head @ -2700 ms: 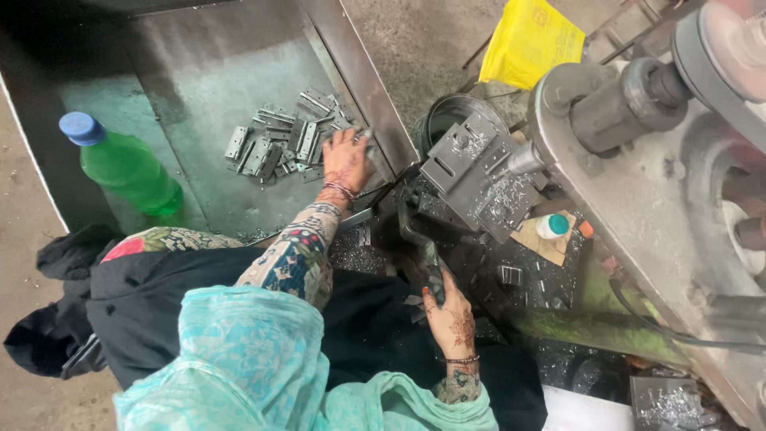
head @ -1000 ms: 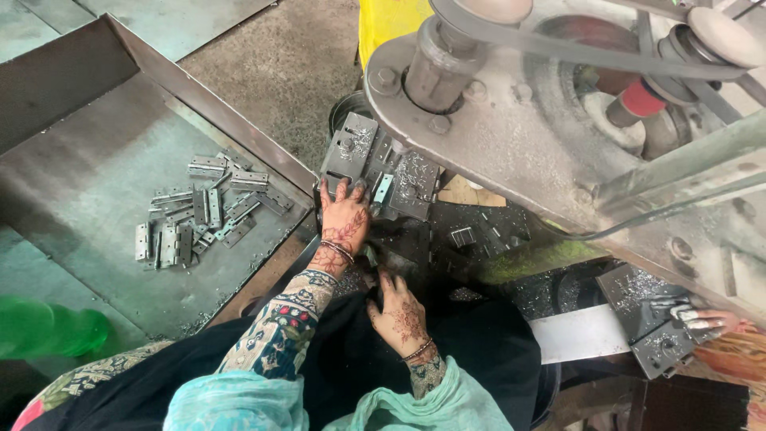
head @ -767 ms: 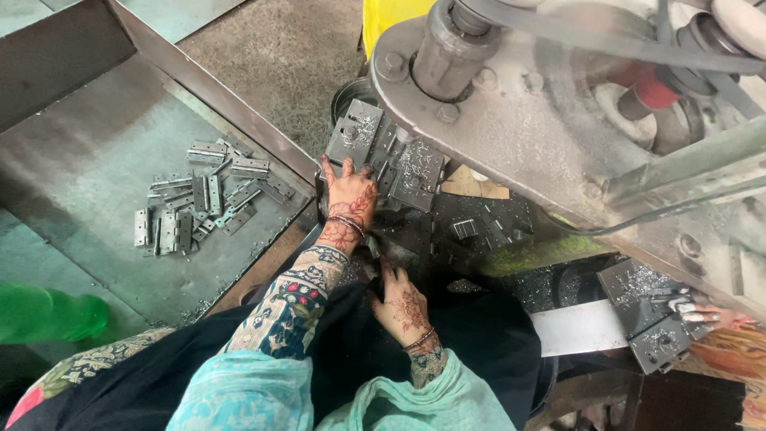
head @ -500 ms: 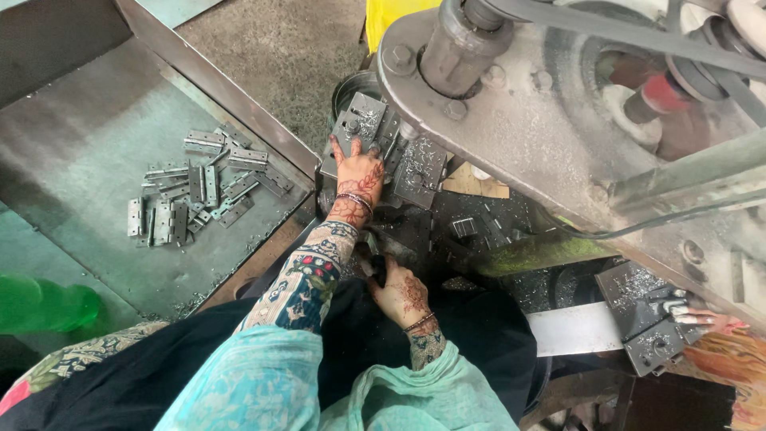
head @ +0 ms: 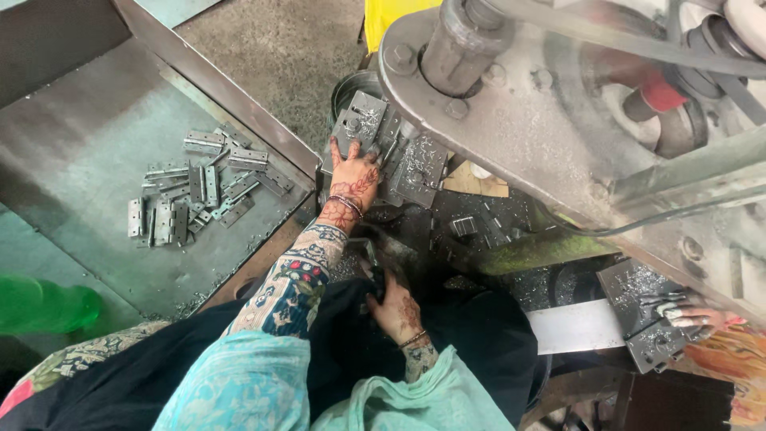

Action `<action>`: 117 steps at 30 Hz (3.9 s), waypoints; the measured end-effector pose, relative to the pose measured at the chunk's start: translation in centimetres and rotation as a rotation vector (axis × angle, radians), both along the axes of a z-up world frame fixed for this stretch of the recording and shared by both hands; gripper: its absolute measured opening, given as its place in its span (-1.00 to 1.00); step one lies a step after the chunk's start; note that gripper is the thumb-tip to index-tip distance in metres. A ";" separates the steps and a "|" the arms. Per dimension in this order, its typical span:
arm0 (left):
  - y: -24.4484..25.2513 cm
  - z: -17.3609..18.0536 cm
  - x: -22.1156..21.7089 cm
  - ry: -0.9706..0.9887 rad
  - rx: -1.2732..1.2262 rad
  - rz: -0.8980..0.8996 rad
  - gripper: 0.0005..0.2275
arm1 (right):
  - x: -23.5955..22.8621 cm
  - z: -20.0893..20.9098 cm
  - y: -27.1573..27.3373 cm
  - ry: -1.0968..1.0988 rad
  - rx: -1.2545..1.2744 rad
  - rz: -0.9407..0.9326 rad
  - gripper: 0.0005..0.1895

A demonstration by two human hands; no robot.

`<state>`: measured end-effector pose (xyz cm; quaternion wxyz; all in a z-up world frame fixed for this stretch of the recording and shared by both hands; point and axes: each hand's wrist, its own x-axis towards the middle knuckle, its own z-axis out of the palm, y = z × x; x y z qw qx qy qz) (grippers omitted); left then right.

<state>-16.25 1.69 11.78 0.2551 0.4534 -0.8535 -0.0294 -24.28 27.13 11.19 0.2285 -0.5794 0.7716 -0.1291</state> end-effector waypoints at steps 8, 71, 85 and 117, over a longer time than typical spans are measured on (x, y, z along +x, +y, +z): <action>0.1 0.3 -0.1 -0.102 0.115 0.020 -0.65 | -0.7 0.5 -1.3 0.093 0.158 -0.001 -0.33; 1.6 2.7 1.2 -0.240 0.200 -0.014 -0.61 | 0.0 2.8 -1.5 -0.024 0.176 0.012 -0.25; -5.6 1.7 -3.2 -0.535 0.171 -0.011 -0.56 | -0.3 3.6 -1.6 -0.016 0.210 0.039 -0.27; 8.0 1.0 4.6 -0.041 -0.267 -0.163 -0.65 | -3.5 1.8 -2.7 0.022 -0.188 0.133 -0.45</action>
